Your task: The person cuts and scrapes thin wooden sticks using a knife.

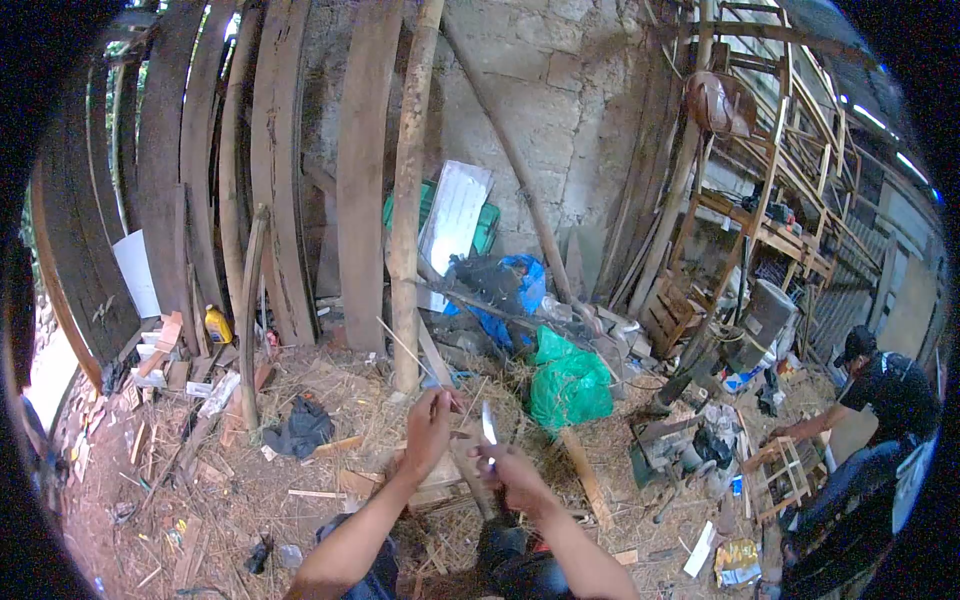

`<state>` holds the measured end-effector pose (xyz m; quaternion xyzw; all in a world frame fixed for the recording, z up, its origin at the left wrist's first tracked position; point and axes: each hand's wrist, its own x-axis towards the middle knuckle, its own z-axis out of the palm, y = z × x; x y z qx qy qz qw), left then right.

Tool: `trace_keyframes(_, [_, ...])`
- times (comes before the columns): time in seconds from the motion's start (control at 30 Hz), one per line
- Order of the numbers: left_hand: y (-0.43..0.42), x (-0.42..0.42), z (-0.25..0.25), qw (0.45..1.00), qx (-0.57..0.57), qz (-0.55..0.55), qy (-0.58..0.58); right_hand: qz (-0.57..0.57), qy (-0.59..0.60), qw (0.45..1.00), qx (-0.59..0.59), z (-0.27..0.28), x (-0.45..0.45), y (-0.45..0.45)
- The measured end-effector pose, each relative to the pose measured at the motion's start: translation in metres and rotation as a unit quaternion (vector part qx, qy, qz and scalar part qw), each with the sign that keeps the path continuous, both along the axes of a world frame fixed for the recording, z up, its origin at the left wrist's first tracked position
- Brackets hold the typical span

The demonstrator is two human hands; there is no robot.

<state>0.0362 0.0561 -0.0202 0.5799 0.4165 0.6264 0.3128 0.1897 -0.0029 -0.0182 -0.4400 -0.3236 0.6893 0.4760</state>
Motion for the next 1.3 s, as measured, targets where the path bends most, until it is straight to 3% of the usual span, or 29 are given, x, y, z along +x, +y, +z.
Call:
trace_keyframes(0.03, [-0.001,-0.005,0.004,1.0,-0.003,-0.001,0.002,0.045,-0.059,0.997,0.016,0.006,0.005,-0.001])
trace_keyframes(0.07, [-0.004,-0.008,0.008,0.994,-0.04,-0.05,-0.091,-0.014,-0.129,0.99,0.062,0.008,0.008,0.0])
trace_keyframes(0.1, [-0.006,-0.01,0.009,0.975,-0.078,-0.099,-0.184,-0.006,-0.09,0.994,0.056,0.028,0.013,-0.007])
trace_keyframes(0.17, [-0.008,-0.015,0.005,0.964,-0.122,-0.143,-0.186,-0.071,-0.124,0.98,0.14,0.024,0.017,-0.003])
trace_keyframes(0.23, [-0.016,-0.01,0.009,0.977,-0.061,-0.187,0.087,-0.099,-0.123,0.976,0.149,0.025,0.012,0.001])
trace_keyframes(0.27, [-0.017,-0.002,-0.004,0.969,-0.047,-0.19,0.148,-0.106,-0.124,0.973,0.161,0.024,0.011,0.003])
trace_keyframes(0.4, [-0.03,0.004,-0.001,0.943,-0.056,-0.246,0.215,-0.126,-0.076,0.969,0.198,0.008,0.017,0.02])
trace_keyframes(0.47, [-0.026,0.007,-0.01,0.929,-0.132,-0.329,0.101,-0.136,-0.104,0.964,0.204,0.001,0.018,0.025])
trace_keyframes(0.63, [-0.033,0.004,-0.007,0.92,-0.198,-0.334,0.043,-0.213,-0.219,0.911,0.276,-0.008,0.007,0.032])
trace_keyframes(0.67, [-0.033,0.002,-0.002,0.908,-0.232,-0.349,0.003,-0.184,-0.154,0.947,0.214,-0.008,0.01,0.031])
trace_keyframes(0.77, [-0.038,-0.002,0.011,0.897,-0.258,-0.359,-0.029,-0.178,-0.042,0.959,0.217,-0.004,0.007,0.029])
trace_keyframes(0.9, [-0.043,0.003,0.006,0.902,-0.26,-0.342,-0.044,-0.247,-0.167,0.919,0.259,-0.008,-0.003,0.031])
trace_keyframes(0.97, [-0.04,0.005,-0.001,0.96,-0.114,-0.241,0.083,-0.253,-0.169,0.924,0.232,-0.006,0.0,0.035])
trace_keyframes(1.03, [-0.036,0.003,-0.009,0.97,-0.075,-0.2,0.12,-0.254,-0.173,0.929,0.205,0.002,0.011,0.034])
trace_keyframes(1.1, [-0.035,-0.007,-0.01,0.975,-0.043,-0.149,0.158,-0.233,-0.061,0.946,0.215,0.01,0.027,0.027])
trace_keyframes(1.17, [-0.035,-0.013,0.003,0.959,-0.127,-0.172,0.184,-0.202,-0.122,0.941,0.242,0.004,0.032,0.022])
trace_keyframes(1.23, [-0.035,-0.013,-0.002,0.966,-0.107,-0.164,0.17,-0.06,-0.282,0.9,0.326,-0.001,0.034,0.014])
trace_keyframes(1.3, [-0.035,-0.01,-0.004,0.969,-0.086,-0.165,0.16,-0.014,-0.262,0.917,0.3,-0.003,0.024,0.005])
